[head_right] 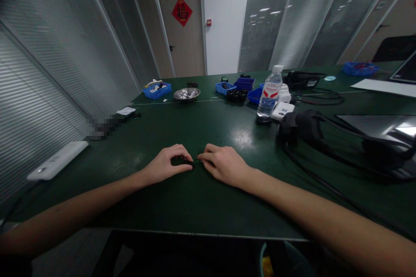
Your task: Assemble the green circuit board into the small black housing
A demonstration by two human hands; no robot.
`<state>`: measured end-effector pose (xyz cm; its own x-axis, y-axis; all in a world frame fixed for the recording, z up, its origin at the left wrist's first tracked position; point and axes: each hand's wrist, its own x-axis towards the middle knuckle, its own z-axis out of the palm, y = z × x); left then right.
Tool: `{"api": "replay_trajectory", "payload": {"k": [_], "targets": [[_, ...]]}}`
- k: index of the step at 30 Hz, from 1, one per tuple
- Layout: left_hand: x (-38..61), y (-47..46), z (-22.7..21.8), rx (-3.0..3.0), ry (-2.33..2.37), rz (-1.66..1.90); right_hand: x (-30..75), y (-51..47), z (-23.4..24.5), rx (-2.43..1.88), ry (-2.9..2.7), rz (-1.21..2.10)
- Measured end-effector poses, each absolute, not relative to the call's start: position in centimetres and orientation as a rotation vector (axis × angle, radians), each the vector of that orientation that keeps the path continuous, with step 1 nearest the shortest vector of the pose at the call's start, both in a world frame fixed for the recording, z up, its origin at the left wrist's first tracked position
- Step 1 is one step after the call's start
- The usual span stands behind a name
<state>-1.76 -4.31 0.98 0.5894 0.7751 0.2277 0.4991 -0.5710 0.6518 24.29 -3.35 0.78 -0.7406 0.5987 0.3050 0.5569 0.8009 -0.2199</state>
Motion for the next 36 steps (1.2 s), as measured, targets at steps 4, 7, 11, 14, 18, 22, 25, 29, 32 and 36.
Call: {"api": "replay_trajectory", "payload": {"k": [4,7,11,14,18,22,25,29,32,36], "targets": [[-1.7,-4.5,1.0,2.284,0.985,0.641,24.3,-3.1,0.6,-0.926,-2.486,0.267],[-1.8,-4.6,1.0,2.304,0.996,0.618,24.4,-2.9,0.4,-1.002,-2.424,0.221],[-1.7,-4.8,1.5,2.321,1.014,0.584,24.6,-2.6,0.4,-1.098,-2.423,0.156],[-1.4,-5.1,1.8,2.352,0.995,0.592,24.6,-2.5,0.4,-1.123,-2.418,0.167],[-0.4,-5.2,1.6,2.408,0.940,0.637,24.5,-2.5,0.2,-1.122,-2.416,0.170],[0.1,-4.9,1.1,2.445,0.940,0.593,24.5,-2.4,0.1,-1.123,-2.414,0.194],[-0.3,-4.6,1.3,2.475,0.940,0.544,24.5,-2.5,0.2,-1.112,-2.414,0.215],[-2.4,-3.3,2.1,2.369,1.004,0.504,24.6,-2.5,0.4,-1.093,-2.417,0.235],[-5.3,-1.2,2.4,2.269,1.130,0.467,24.7,-2.5,0.4,-1.095,-2.413,0.240],[-10.0,1.5,1.9,2.252,1.255,0.556,24.7,-2.5,0.5,-1.086,-2.414,0.255]]}}
